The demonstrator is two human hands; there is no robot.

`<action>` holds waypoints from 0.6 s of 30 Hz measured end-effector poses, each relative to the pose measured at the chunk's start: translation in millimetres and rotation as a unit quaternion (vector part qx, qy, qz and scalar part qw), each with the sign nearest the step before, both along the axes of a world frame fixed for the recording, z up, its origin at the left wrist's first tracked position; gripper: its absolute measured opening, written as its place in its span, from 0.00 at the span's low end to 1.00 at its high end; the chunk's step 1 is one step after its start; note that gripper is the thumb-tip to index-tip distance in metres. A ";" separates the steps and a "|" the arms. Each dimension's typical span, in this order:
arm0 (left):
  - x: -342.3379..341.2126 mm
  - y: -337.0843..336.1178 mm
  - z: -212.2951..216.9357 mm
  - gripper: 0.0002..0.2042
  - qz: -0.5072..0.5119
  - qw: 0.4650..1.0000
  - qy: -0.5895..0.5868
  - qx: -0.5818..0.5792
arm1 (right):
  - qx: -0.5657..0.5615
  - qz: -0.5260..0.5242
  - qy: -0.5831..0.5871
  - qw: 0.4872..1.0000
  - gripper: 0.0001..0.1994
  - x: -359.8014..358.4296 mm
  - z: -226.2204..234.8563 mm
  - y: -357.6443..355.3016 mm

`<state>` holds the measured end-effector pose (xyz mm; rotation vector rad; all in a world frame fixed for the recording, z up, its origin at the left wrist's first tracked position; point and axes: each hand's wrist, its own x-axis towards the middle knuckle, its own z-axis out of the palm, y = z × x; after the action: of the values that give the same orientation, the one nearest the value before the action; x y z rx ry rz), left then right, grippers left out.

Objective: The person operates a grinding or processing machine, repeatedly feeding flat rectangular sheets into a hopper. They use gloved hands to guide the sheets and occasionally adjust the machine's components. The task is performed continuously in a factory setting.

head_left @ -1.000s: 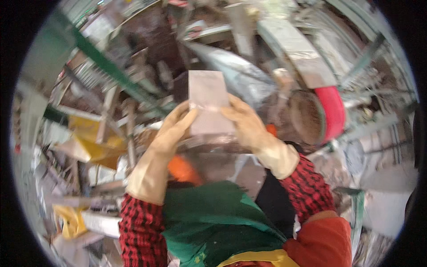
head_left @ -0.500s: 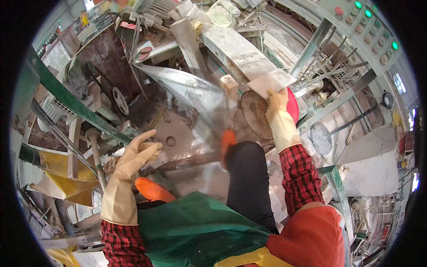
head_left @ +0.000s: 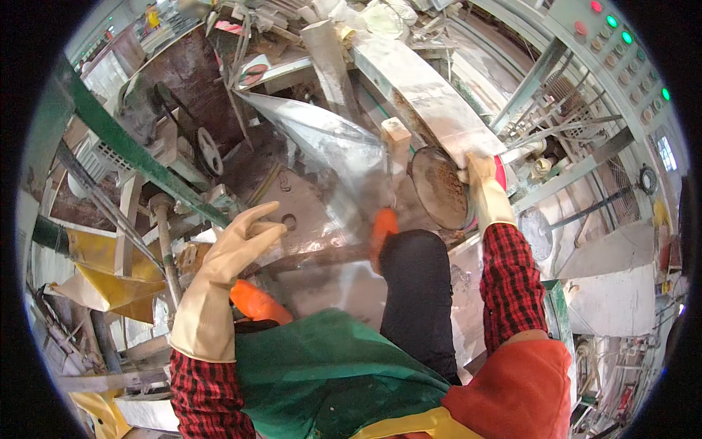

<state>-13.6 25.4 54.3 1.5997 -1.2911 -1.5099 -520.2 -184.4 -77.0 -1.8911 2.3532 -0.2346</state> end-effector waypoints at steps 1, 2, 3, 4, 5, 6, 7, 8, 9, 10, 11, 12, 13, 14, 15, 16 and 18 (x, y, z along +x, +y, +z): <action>2.2 2.8 3.5 0.30 0.001 1.000 0.003 0.000 | 0.118 0.150 0.259 0.947 0.21 3.7 15.0 2.7; -2.5 -0.9 -0.4 0.30 -0.010 1.000 0.018 -0.001 | 0.094 0.168 0.292 0.937 0.20 -15.6 13.8 1.9; -7.0 -6.2 -4.3 0.30 -0.021 0.999 0.036 -0.003 | 0.141 0.145 0.227 0.953 0.20 -44.5 14.8 -6.8; -13.8 -15.0 -11.5 0.31 -0.055 0.998 0.019 -0.022 | 0.187 0.106 0.168 0.962 0.21 -81.5 18.5 -11.7; -10.0 -16.0 -11.9 0.31 -0.062 0.997 0.017 -0.032 | 0.148 0.042 0.108 0.982 0.21 -65.6 21.9 -19.3; -2.1 -9.8 -8.5 0.31 -0.053 0.998 0.003 -0.038 | 0.054 -0.013 0.032 0.998 0.21 -18.9 30.9 -20.8; 10.5 -1.4 -2.7 0.31 -0.036 0.998 -0.018 -0.043 | -0.019 -0.027 -0.042 0.999 0.21 34.2 45.2 -21.0; 27.9 0.3 -15.9 0.32 -0.047 0.994 -0.032 -0.091 | -0.069 0.007 -0.128 0.989 0.21 79.2 65.0 -22.3; 37.7 3.9 -15.4 0.32 -0.038 0.992 -0.029 -0.117 | -0.073 0.048 -0.230 0.969 0.21 125.0 73.9 -14.7; 28.0 -2.3 -14.7 0.34 -0.028 0.992 -0.034 -0.117 | -0.066 0.154 -0.350 0.922 0.23 148.9 58.0 -18.5; 28.0 -7.4 -22.1 0.36 -0.016 0.991 -0.034 -0.127 | -0.040 0.237 -0.467 0.851 0.24 148.7 45.8 -20.3; 32.1 -11.7 -20.7 0.34 -0.027 0.989 -0.051 -0.133 | 0.040 0.257 -0.456 0.851 0.24 200.8 50.4 1.6; 41.6 -10.1 -19.2 0.33 0.002 0.983 -0.108 -0.146 | 0.112 0.276 -0.428 0.853 0.25 237.2 68.1 33.1; 47.5 -10.6 -14.2 0.32 0.028 0.973 -0.167 -0.157 | 0.148 0.339 -0.458 0.808 0.25 262.6 53.7 47.3; 52.6 -9.5 -7.2 0.32 0.062 0.963 -0.182 -0.191 | 0.169 0.382 -0.470 0.778 0.25 268.5 40.4 55.2; 68.8 8.8 12.3 0.33 0.122 0.970 -0.146 -0.150 | 0.145 0.437 -0.399 0.793 0.25 288.5 29.8 70.2; 92.5 47.2 45.2 0.35 0.215 0.953 -0.176 -0.119 | 0.168 0.456 -0.294 0.823 0.24 297.8 18.2 90.4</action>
<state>78.9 72.5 99.5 1.8873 -1.1494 -0.8005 -222.4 -94.0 -58.8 -2.0974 0.8798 -0.2286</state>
